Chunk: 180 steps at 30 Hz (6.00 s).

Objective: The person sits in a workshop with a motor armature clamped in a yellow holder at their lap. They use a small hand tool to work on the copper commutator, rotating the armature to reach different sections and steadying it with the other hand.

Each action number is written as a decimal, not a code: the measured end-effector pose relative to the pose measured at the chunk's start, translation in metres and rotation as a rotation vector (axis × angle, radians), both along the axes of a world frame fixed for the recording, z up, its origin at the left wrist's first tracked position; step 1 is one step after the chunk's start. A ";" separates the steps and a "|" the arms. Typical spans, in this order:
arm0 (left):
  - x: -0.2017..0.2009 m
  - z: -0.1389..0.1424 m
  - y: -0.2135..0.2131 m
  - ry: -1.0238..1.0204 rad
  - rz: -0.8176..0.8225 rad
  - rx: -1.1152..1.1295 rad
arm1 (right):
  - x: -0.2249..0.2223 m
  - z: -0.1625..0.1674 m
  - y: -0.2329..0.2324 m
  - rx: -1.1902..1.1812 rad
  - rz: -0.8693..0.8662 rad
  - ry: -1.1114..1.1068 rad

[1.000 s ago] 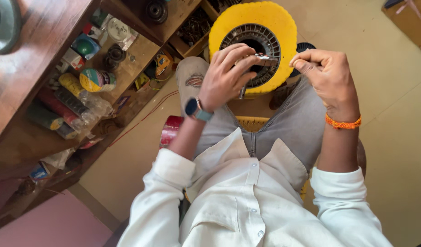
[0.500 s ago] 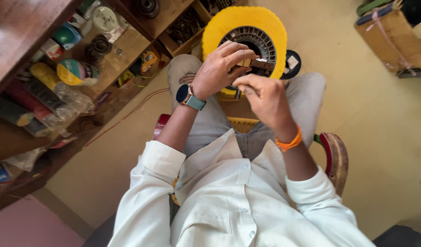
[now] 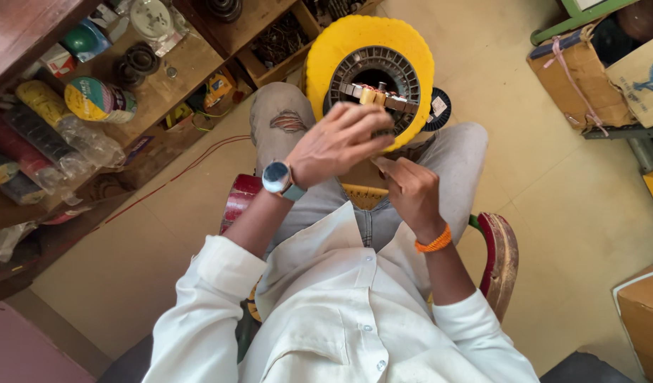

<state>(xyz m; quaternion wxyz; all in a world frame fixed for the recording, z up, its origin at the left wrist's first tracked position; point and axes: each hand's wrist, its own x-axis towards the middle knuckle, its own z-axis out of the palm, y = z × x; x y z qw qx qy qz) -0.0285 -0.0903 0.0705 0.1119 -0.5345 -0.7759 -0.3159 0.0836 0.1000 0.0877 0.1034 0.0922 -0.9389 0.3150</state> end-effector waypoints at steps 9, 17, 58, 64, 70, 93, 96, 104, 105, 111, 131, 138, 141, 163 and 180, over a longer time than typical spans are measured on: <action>0.026 -0.036 0.011 -1.027 0.344 0.553 | -0.087 0.053 0.009 0.195 0.250 0.158; 0.019 -0.070 0.047 -1.516 0.447 0.981 | -0.160 0.028 0.040 -0.134 0.381 -0.273; -0.051 -0.031 0.023 -0.499 0.058 0.268 | -0.035 -0.002 -0.003 -0.120 -0.164 0.026; -0.050 -0.031 0.026 -0.476 0.078 0.257 | -0.042 0.005 0.002 -0.042 -0.050 -0.017; -0.050 -0.030 0.025 -0.451 0.076 0.263 | -0.052 0.011 -0.006 -0.152 -0.061 -0.059; -0.028 0.010 0.004 -0.155 0.061 0.247 | -0.007 -0.023 0.002 -0.057 -0.081 -0.017; -0.002 0.014 0.005 -0.107 -0.031 0.184 | 0.001 0.001 0.007 -0.041 -0.001 -0.072; 0.019 -0.037 0.015 -0.788 0.036 0.467 | -0.043 0.081 0.023 0.322 0.088 0.016; 0.023 -0.044 0.018 -0.881 0.084 0.540 | -0.058 0.082 0.025 0.272 0.133 0.076; 0.028 -0.072 0.038 -1.666 0.298 1.111 | -0.144 0.053 0.020 0.199 0.330 0.162; 0.035 -0.037 0.070 -0.911 0.876 0.680 | -0.130 -0.075 0.126 -0.348 -0.297 -0.440; -0.012 -0.002 0.018 -0.118 0.213 0.166 | -0.116 -0.038 0.136 -0.554 -0.205 -0.416; -0.045 -0.003 0.015 -0.301 0.059 0.036 | -0.112 0.005 0.129 -0.550 -0.274 -0.534; -0.058 -0.024 0.022 -0.462 0.038 0.212 | -0.022 -0.019 -0.016 -0.062 -0.074 -0.031; 0.012 -0.010 0.000 -0.304 -0.061 -0.089 | -0.018 0.067 0.018 0.153 0.322 -0.142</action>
